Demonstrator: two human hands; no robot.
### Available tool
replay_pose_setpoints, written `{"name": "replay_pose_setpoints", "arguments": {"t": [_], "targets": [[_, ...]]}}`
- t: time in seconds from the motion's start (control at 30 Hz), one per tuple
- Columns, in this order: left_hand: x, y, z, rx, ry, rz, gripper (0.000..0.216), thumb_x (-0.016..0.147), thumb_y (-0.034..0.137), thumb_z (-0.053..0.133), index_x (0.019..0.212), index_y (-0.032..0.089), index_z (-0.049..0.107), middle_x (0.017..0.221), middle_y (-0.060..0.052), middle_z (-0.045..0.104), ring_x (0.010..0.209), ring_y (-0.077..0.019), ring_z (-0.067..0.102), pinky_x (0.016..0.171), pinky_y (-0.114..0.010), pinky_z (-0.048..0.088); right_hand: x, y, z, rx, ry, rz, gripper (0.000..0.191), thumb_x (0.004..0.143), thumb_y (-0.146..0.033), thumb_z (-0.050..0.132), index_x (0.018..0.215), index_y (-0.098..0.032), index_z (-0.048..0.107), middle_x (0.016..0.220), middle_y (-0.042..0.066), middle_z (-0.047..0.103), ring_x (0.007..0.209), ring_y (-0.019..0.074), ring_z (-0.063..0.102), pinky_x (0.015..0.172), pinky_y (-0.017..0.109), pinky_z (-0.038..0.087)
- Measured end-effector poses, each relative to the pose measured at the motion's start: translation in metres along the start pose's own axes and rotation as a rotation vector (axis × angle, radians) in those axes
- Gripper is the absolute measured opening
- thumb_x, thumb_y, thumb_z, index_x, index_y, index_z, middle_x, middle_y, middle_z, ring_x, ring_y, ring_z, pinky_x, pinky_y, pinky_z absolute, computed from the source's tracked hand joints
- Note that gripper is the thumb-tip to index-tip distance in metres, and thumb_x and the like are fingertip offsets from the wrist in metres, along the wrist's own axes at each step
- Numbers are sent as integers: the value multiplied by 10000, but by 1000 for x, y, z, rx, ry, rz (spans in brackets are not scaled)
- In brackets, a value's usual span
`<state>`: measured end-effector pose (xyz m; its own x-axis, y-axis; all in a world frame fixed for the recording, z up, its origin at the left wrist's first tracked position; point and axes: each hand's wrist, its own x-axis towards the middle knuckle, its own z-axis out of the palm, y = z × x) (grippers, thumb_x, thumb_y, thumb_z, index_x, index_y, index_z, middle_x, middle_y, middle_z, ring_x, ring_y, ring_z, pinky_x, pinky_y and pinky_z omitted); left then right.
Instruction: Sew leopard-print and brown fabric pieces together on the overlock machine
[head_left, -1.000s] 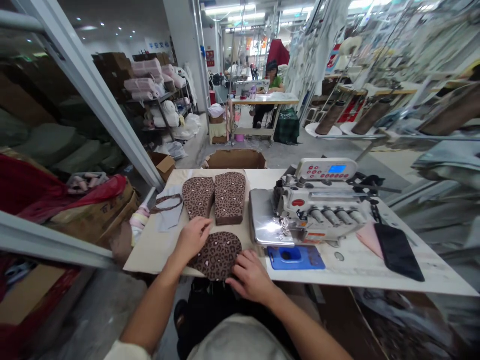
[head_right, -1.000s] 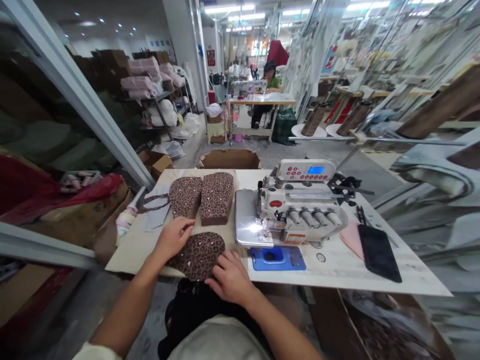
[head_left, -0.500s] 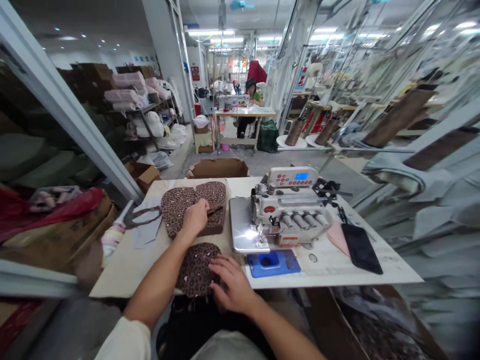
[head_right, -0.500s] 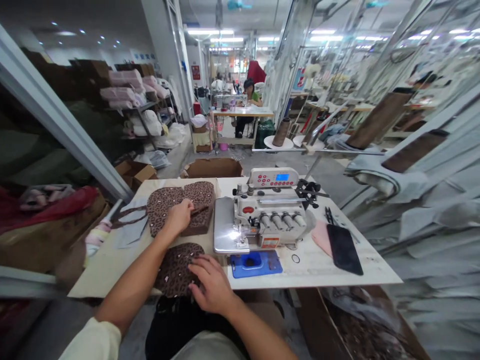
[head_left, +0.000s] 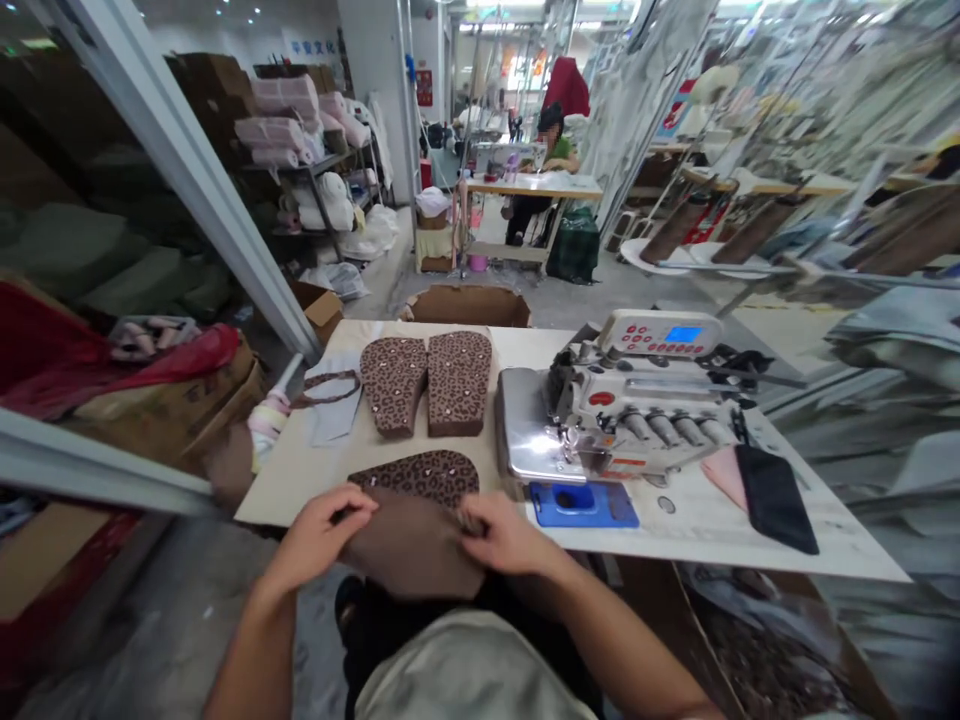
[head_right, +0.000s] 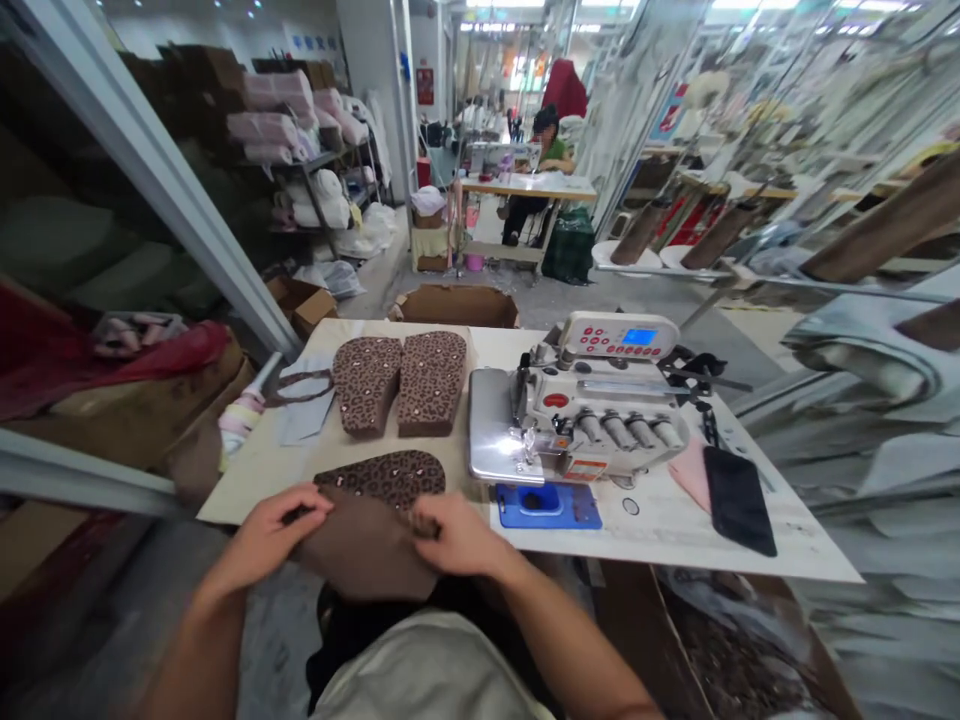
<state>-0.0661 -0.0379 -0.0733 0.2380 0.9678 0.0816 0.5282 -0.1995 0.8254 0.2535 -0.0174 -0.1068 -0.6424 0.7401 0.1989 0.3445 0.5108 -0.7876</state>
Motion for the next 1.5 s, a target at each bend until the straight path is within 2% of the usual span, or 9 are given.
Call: {"name": "replay_pose_setpoints", "arguments": {"t": [0.1,0.23,0.57,0.8,0.93,1.07,1.17,1.3,1.5], "targets": [[3,-31,14,210,171,-112,269,892,412,579,933,232,775,970,-73,788,923,-256,721,848,-363,557,18,-1,-5,-191,83,453,426,901,-234,645,1322,-206,586,970,74,758,879,239,714,785,305,506],[3,-54,25,312,259,-98,299,897,415,538,939,228,768,964,-79,794,927,-266,733,869,-382,572,27,-1,1,-379,23,655,556,972,-271,599,1496,-224,421,993,93,773,946,273,737,791,310,484],[8,-54,28,438,214,-76,278,954,352,500,986,226,745,996,-76,777,964,-260,717,884,-368,556,25,-1,9,-510,41,705,421,1001,-232,512,1418,-213,460,1037,90,778,957,247,743,791,288,472],[20,-39,30,692,162,-204,279,959,349,557,1141,206,713,1062,-117,704,999,-286,669,920,-392,519,50,-13,6,-663,20,718,251,996,-214,520,1239,-168,564,1208,173,671,989,259,716,763,300,505],[28,-34,31,776,229,-279,258,884,440,672,937,191,715,996,-138,666,983,-333,631,885,-434,506,75,-7,5,-629,50,705,254,1031,-314,545,1153,-101,612,1159,240,672,1022,304,696,816,351,515],[25,-38,33,422,282,-215,255,849,438,677,736,219,615,780,-43,653,798,-237,618,782,-348,492,81,2,2,-475,84,625,151,980,-264,640,1057,-135,658,1093,192,722,1023,287,679,848,337,483],[19,-40,32,0,395,-289,304,752,479,736,780,210,597,742,3,647,693,-174,586,681,-284,472,66,0,-4,-374,91,533,46,942,-218,655,967,-185,674,973,75,739,943,219,669,832,285,461],[19,-27,29,-457,521,-306,453,612,411,829,942,182,620,857,-7,679,762,-147,623,709,-248,490,30,-15,-13,9,268,352,96,910,-250,588,846,-206,645,782,-7,664,763,177,605,721,264,441],[42,18,41,-693,402,-322,486,546,357,887,926,172,648,772,22,654,638,-111,582,618,-223,464,-26,-26,-34,191,455,322,163,911,-334,583,810,-210,613,729,-18,627,698,160,545,655,251,414]]}}
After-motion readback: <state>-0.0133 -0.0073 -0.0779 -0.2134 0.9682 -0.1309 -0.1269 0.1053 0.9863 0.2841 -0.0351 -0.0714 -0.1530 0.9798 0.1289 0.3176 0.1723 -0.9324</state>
